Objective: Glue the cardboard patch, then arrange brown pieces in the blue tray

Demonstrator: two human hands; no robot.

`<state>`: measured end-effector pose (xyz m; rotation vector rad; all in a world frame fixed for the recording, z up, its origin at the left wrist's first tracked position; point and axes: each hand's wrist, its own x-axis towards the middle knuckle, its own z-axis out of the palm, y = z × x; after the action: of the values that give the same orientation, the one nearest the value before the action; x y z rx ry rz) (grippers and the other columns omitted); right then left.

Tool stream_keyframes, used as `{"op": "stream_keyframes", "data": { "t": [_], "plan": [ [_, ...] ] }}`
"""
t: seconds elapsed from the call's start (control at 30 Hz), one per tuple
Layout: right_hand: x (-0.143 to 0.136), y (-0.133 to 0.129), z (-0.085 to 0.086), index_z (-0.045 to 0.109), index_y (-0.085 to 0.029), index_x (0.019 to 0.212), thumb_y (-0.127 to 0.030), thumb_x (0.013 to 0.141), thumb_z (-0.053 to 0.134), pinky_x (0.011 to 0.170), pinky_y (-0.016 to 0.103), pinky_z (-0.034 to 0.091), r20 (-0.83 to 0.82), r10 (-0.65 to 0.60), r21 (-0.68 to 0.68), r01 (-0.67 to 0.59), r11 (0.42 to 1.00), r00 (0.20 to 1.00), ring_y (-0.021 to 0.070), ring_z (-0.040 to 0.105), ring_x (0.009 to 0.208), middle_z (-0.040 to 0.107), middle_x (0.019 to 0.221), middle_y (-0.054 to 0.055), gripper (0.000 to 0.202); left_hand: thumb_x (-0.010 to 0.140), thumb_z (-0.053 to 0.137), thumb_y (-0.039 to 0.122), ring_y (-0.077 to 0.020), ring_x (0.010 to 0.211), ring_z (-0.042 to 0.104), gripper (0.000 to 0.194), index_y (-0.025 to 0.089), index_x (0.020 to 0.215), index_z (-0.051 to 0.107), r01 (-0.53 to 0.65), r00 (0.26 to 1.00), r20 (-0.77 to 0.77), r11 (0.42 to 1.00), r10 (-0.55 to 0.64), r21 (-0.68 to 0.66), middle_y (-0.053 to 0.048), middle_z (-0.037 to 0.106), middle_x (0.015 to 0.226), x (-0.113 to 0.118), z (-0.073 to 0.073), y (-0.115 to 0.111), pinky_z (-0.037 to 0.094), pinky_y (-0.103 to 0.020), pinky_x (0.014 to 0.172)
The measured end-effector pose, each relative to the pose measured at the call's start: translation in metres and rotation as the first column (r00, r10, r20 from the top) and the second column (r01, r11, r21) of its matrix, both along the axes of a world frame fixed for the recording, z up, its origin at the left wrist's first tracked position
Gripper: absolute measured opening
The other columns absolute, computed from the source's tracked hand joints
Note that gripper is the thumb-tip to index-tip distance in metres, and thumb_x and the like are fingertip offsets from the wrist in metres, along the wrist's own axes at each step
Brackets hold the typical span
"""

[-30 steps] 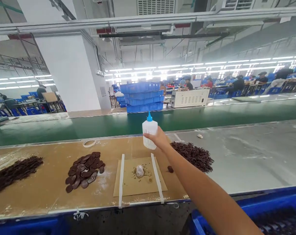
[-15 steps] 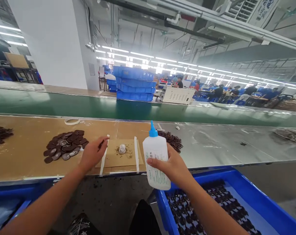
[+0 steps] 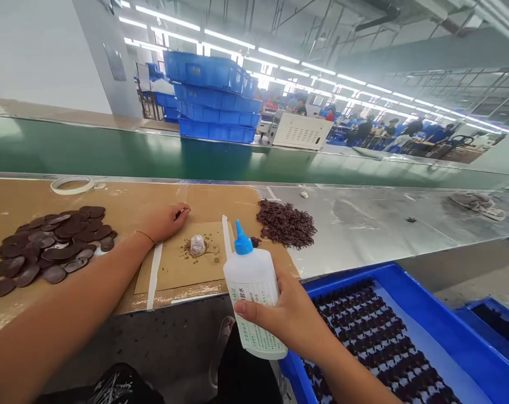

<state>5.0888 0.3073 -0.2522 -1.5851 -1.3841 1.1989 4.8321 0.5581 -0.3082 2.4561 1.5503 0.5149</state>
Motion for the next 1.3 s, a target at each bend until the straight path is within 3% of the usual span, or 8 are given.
{"op": "stream_keyframes", "data": {
  "t": [0.2, 0.3, 0.47, 0.6, 0.7, 0.9, 1.3],
  "plan": [
    [-0.017, 0.006, 0.008, 0.057, -0.027, 0.136, -0.065, 0.068, 0.086, 0.062, 0.037, 0.060, 0.145, -0.181, -0.030, 0.187, 0.982, 0.973, 0.0298, 0.072, 0.075, 0.075, 0.085, 0.005, 0.083, 0.100, 0.036, 0.042, -0.0254, 0.095, 0.069, 0.044, 0.023, 0.122, 0.069, -0.001, 0.999, 0.050, 0.999, 0.002, -0.033, -0.007, 0.077, 0.107, -0.006, -0.006, 0.006, 0.049, -0.036, 0.080],
    [-0.023, 0.006, 0.006, 0.062, -0.029, 0.133, -0.066, 0.067, 0.085, 0.059, 0.039, 0.060, 0.207, -0.190, -0.063, 0.207, 0.976, 0.960, 0.0318, 0.072, 0.072, 0.074, 0.081, 0.006, 0.079, 0.099, 0.039, 0.041, -0.0249, 0.093, 0.068, 0.041, 0.025, 0.120, 0.070, 0.014, 0.999, 0.046, 0.999, -0.012, -0.046, -0.005, 0.077, 0.106, -0.007, -0.009, 0.009, 0.048, -0.036, 0.078],
    [-0.026, 0.014, -0.009, 0.066, -0.029, 0.122, -0.067, 0.068, 0.083, 0.070, 0.044, 0.063, 0.265, -0.077, -0.135, 0.116, 0.984, 0.961, 0.0351, 0.073, 0.083, 0.076, 0.092, 0.007, 0.068, 0.097, 0.042, 0.039, -0.0270, 0.094, 0.068, 0.039, 0.023, 0.114, 0.074, 0.033, 0.999, 0.031, 0.999, -0.031, -0.038, -0.007, 0.078, 0.106, -0.006, -0.012, 0.011, 0.047, -0.038, 0.076],
    [-0.017, 0.024, -0.023, 0.061, -0.026, 0.127, -0.061, 0.073, 0.084, 0.079, 0.041, 0.062, 0.286, 0.082, -0.157, -0.038, 0.987, 0.955, 0.0324, 0.073, 0.093, 0.076, 0.102, 0.006, 0.068, 0.097, 0.043, 0.037, -0.0276, 0.098, 0.068, 0.039, 0.022, 0.114, 0.075, 0.033, 0.999, 0.033, 0.999, -0.032, -0.012, -0.006, 0.077, 0.111, -0.006, -0.013, 0.011, 0.047, -0.038, 0.076],
    [-0.011, 0.031, -0.028, 0.060, -0.026, 0.129, -0.060, 0.075, 0.083, 0.080, 0.041, 0.062, 0.305, 0.135, -0.168, -0.086, 0.982, 0.943, 0.0321, 0.073, 0.092, 0.076, 0.103, 0.006, 0.068, 0.096, 0.042, 0.036, -0.0281, 0.097, 0.069, 0.040, 0.022, 0.111, 0.076, 0.018, 0.999, 0.026, 0.999, -0.019, 0.034, -0.007, 0.078, 0.107, -0.006, -0.015, 0.013, 0.047, -0.039, 0.075],
    [-0.010, 0.038, -0.026, 0.063, -0.030, 0.131, -0.056, 0.071, 0.087, 0.080, 0.038, 0.062, 0.365, 0.152, -0.149, -0.103, 0.983, 0.918, 0.0332, 0.072, 0.100, 0.074, 0.117, 0.004, 0.070, 0.096, 0.047, 0.036, -0.0262, 0.093, 0.069, 0.037, 0.023, 0.114, 0.077, -0.037, 0.995, 0.097, 0.999, 0.035, 0.023, -0.006, 0.079, 0.101, -0.006, -0.013, 0.015, 0.048, -0.039, 0.076],
    [-0.011, 0.047, -0.016, 0.070, -0.032, 0.119, -0.048, 0.068, 0.087, 0.083, 0.037, 0.062, 0.431, 0.184, -0.169, -0.122, 0.978, 0.883, 0.0338, 0.072, 0.104, 0.076, 0.114, 0.001, 0.056, 0.094, 0.052, 0.031, -0.0204, 0.088, 0.067, 0.031, 0.021, 0.106, 0.079, -0.039, 0.960, 0.276, 0.999, 0.039, -0.007, -0.005, 0.078, 0.099, -0.010, -0.015, 0.019, 0.050, -0.034, 0.081]
  ]
}}
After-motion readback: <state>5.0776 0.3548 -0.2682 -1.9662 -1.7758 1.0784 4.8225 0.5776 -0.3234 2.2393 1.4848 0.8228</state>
